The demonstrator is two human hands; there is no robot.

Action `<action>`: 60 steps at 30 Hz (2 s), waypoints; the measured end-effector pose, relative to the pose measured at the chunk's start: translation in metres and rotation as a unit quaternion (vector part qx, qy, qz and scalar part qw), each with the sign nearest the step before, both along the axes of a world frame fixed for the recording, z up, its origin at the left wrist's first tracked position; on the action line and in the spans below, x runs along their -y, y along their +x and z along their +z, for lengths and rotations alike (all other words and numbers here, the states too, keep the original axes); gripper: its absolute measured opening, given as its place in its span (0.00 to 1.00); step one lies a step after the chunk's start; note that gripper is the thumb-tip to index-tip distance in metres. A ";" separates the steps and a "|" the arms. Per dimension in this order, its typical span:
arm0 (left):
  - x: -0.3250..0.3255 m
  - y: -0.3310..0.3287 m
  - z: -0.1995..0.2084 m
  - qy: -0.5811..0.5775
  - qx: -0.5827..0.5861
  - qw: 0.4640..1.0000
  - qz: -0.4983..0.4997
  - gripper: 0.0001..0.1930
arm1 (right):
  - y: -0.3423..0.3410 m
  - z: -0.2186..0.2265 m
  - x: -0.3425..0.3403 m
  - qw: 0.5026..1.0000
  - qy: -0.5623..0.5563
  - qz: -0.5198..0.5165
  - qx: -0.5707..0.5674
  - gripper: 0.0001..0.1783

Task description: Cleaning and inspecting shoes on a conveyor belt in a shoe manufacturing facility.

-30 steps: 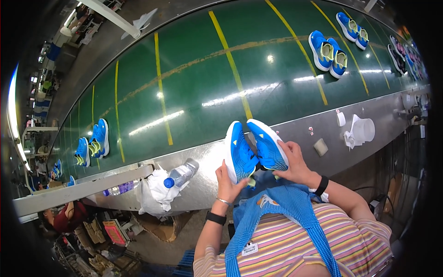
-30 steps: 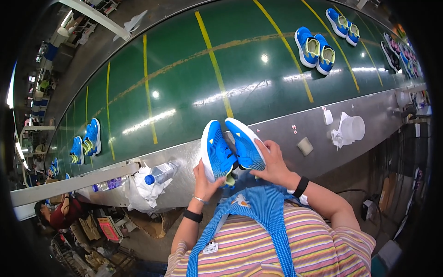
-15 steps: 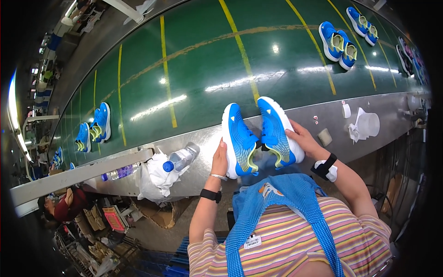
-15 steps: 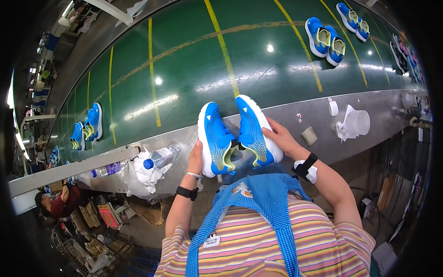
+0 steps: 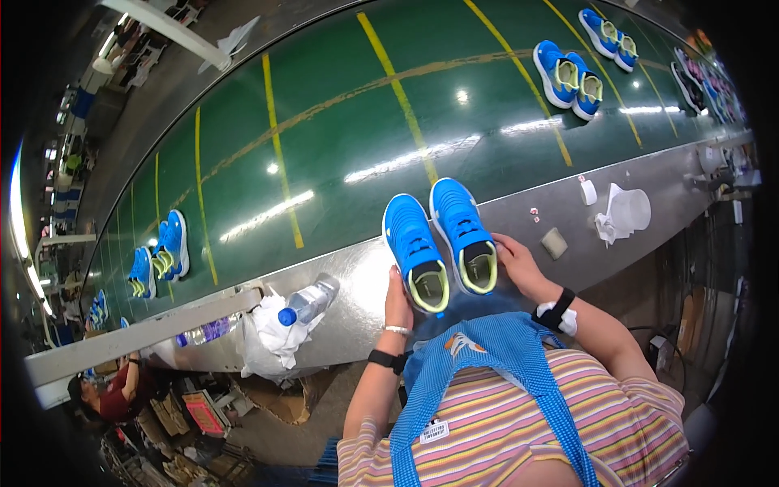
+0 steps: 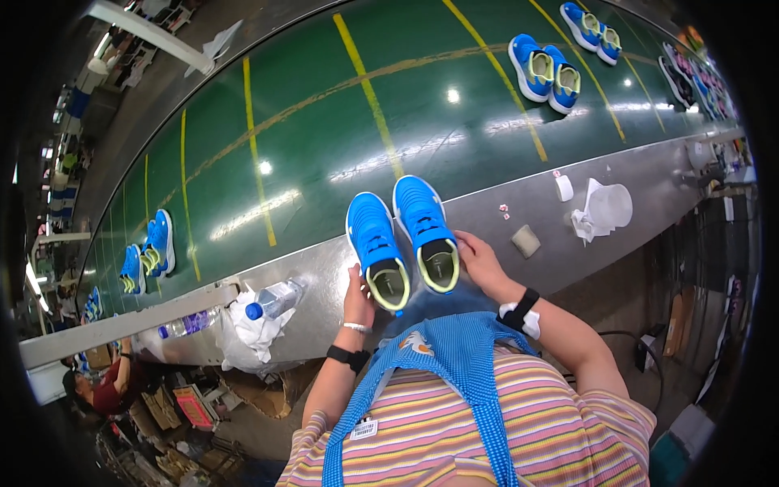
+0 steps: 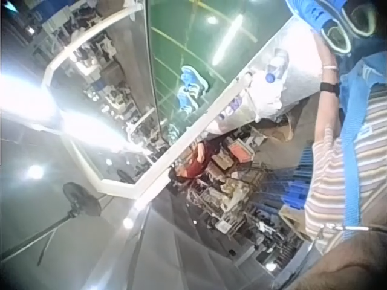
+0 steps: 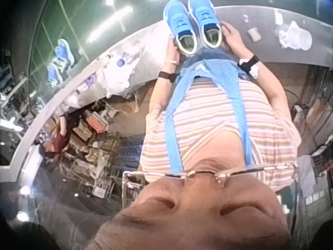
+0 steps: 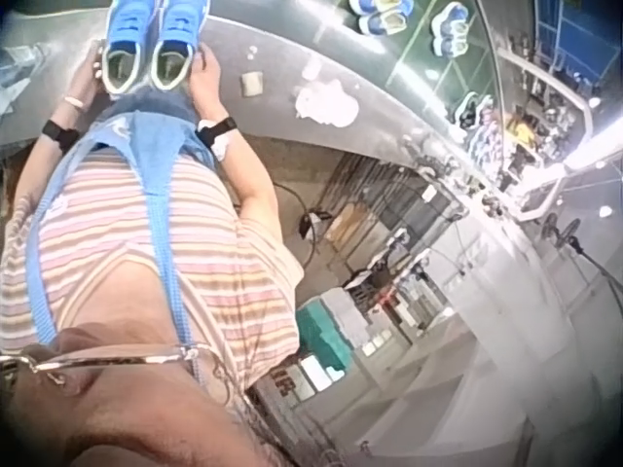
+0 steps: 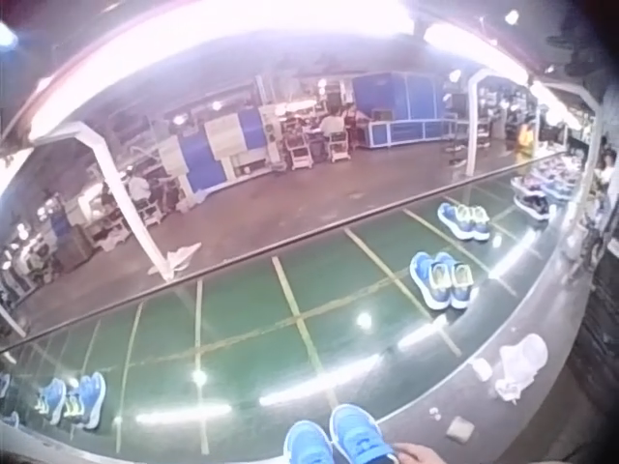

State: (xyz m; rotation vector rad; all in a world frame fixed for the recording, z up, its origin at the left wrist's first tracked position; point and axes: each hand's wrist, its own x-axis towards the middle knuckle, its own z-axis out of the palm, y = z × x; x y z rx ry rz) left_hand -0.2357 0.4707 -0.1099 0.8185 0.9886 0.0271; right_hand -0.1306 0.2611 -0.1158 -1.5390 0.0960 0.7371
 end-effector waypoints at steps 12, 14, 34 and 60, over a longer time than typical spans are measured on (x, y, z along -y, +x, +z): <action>0.023 0.017 -0.028 0.222 0.079 0.946 -0.221 0.36 | -0.017 0.005 -0.008 0.960 -0.245 0.042 0.131 0.37; 0.028 0.058 -0.013 0.175 0.072 0.958 -0.215 0.36 | 0.024 0.022 -0.007 0.959 -0.244 0.030 0.140 0.37; 0.005 0.441 -0.029 0.305 0.122 0.865 -0.380 0.31 | 0.265 0.042 -0.020 0.923 -0.127 -0.097 0.349 0.27; 0.647 0.074 -0.121 0.062 -0.110 0.463 -0.877 0.26 | -0.359 0.223 0.735 0.845 -0.081 -0.321 0.420 0.14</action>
